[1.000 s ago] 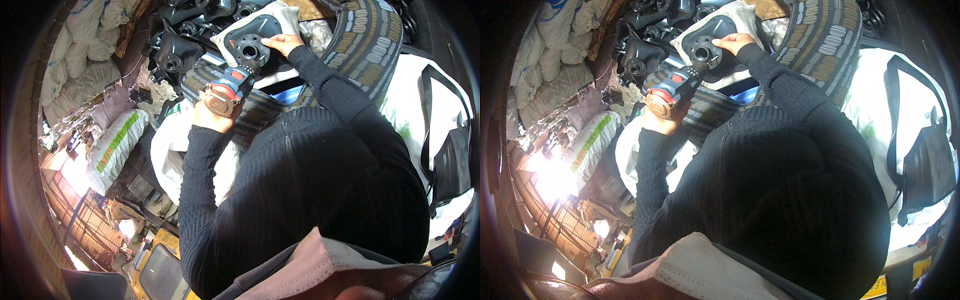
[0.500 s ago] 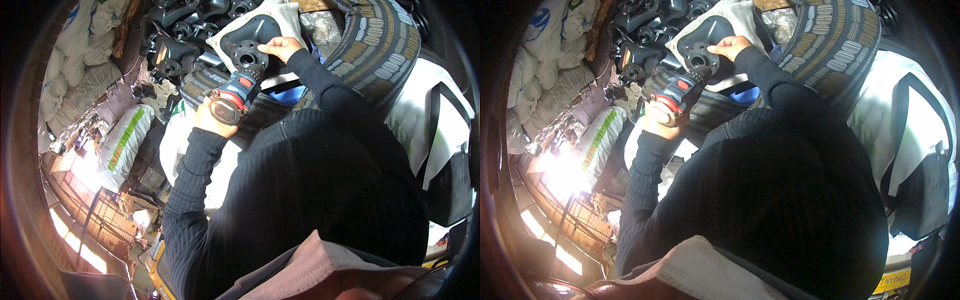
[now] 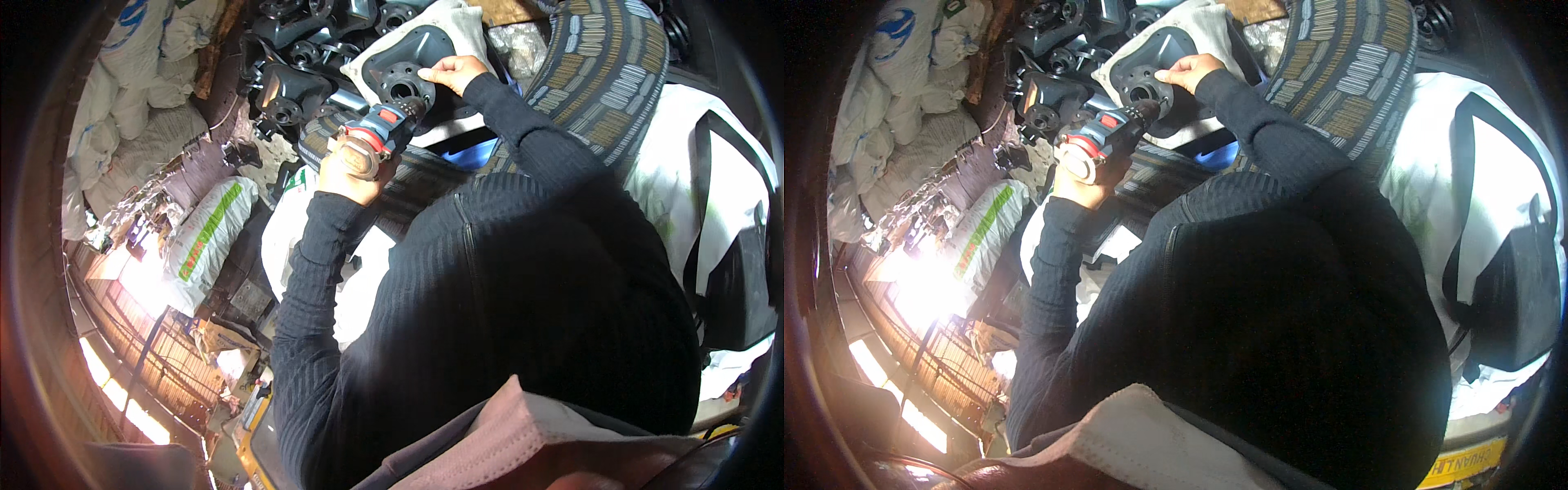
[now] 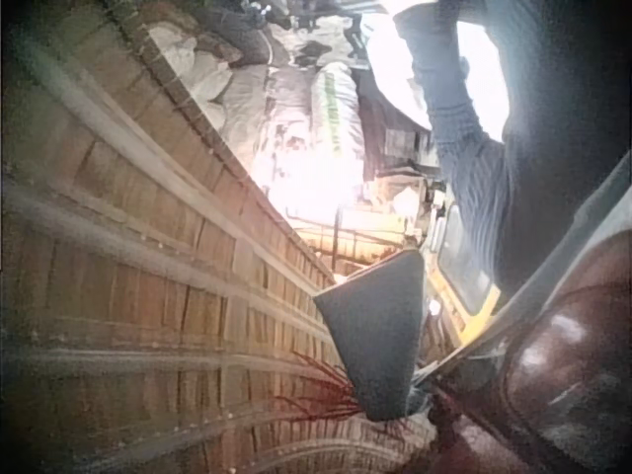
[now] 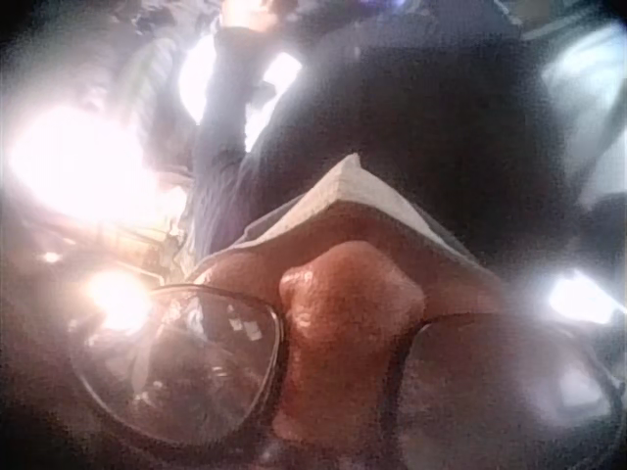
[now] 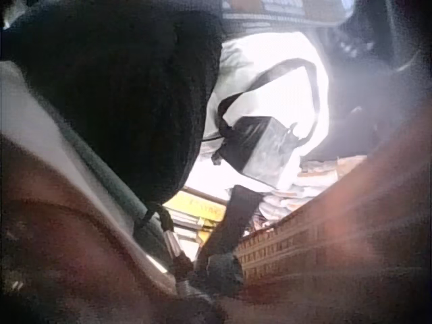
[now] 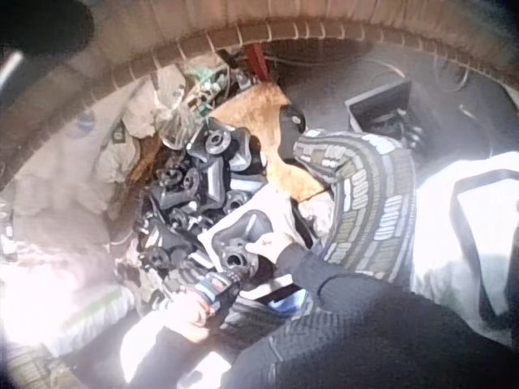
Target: The person uses a cordless drill to make holes in black plastic parts. They pick up each part, position it, drill a hole, and place it aside, repeating this process for several items.
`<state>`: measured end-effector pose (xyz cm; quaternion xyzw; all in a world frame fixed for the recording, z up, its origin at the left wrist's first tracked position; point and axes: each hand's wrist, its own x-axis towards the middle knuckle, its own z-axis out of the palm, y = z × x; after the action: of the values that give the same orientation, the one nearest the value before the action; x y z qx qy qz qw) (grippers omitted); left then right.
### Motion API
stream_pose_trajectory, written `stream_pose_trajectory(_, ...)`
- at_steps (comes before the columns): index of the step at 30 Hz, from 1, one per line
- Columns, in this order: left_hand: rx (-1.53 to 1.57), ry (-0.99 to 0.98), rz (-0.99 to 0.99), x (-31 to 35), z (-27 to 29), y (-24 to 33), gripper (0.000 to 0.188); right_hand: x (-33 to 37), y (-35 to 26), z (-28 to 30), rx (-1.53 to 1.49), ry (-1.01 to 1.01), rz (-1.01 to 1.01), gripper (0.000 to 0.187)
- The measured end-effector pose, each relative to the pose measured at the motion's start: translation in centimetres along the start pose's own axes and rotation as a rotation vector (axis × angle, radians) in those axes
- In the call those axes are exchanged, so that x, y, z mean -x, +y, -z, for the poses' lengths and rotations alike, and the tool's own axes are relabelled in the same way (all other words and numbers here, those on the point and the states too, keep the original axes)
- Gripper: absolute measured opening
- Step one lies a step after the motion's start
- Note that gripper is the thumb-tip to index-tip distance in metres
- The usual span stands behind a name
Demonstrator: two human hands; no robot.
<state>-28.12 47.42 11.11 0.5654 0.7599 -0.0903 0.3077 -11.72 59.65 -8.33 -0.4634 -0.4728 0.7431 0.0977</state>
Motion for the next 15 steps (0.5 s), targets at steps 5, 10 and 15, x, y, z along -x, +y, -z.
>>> stream_pose_trajectory(5,0.004,0.09,-0.077,2.6,2.9,4.9,0.056,2.0,-1.0,3.3,-0.819,-0.404,-0.234,0.063)
stream_pose_trajectory(10,0.202,0.151,-0.178,4.9,2.9,5.1,0.047,5.2,-4.4,2.0,-0.863,-0.575,-0.302,0.068)
stream_pose_trajectory(15,0.2,0.168,-0.171,5.7,2.0,4.7,0.047,6.1,-5.0,1.3,-0.834,-0.678,-0.275,0.067)
